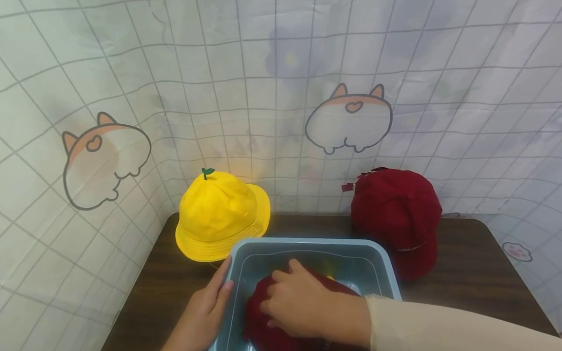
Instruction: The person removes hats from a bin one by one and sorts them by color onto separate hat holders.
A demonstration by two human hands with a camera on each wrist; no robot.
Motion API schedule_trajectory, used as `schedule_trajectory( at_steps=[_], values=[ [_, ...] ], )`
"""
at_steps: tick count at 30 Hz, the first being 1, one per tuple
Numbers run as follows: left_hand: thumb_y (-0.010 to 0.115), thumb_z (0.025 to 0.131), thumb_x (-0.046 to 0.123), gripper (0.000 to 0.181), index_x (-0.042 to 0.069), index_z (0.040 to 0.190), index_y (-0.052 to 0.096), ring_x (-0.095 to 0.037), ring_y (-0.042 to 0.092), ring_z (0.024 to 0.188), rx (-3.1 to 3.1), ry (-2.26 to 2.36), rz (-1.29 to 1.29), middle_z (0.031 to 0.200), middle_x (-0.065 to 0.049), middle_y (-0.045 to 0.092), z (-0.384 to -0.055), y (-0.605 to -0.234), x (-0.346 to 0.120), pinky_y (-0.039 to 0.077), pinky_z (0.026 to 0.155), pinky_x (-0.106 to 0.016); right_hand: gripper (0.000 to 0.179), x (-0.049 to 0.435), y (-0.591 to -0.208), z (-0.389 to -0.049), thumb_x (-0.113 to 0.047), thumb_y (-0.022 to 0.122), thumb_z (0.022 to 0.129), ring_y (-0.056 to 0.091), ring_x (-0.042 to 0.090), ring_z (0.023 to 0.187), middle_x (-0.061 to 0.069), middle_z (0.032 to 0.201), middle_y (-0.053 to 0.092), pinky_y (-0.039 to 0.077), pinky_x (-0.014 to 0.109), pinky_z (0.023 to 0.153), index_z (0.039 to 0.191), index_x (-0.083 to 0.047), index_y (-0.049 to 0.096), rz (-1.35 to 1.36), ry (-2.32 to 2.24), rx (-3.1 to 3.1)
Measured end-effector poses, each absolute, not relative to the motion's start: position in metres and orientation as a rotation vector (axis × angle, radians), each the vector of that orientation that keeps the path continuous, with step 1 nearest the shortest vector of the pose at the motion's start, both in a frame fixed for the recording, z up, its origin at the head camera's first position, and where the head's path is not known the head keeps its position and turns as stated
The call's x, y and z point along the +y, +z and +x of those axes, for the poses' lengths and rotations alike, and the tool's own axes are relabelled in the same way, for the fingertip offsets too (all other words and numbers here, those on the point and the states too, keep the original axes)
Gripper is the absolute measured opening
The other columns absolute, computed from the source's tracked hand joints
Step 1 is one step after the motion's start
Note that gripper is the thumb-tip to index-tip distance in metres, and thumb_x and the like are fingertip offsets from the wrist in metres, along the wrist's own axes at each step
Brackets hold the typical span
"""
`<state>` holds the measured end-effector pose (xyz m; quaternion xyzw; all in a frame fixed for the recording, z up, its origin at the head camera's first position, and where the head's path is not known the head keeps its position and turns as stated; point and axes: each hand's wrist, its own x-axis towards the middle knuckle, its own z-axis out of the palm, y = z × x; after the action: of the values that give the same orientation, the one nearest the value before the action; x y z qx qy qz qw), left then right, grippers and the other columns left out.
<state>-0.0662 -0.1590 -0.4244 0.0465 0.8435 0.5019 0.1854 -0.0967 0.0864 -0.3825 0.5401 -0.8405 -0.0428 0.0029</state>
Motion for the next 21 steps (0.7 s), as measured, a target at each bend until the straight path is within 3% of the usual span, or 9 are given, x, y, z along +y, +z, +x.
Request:
schedule_trajectory(
  at_steps=[21],
  values=[
    [0.045, 0.107, 0.049, 0.067, 0.039, 0.164, 0.012, -0.025, 0.069, 0.108, 2.336, 1.415, 0.095, 0.150, -0.017, 0.053, -0.068, -0.421, -0.157, 0.063, 0.079, -0.043, 0.021, 0.124, -0.351, -0.093, -0.049, 0.078, 0.088, 0.046, 0.004, 0.078, -0.019, 0.083, 0.072, 0.025, 0.024, 0.066, 0.106, -0.039, 0.078, 1.541, 0.157, -2.522]
  ],
)
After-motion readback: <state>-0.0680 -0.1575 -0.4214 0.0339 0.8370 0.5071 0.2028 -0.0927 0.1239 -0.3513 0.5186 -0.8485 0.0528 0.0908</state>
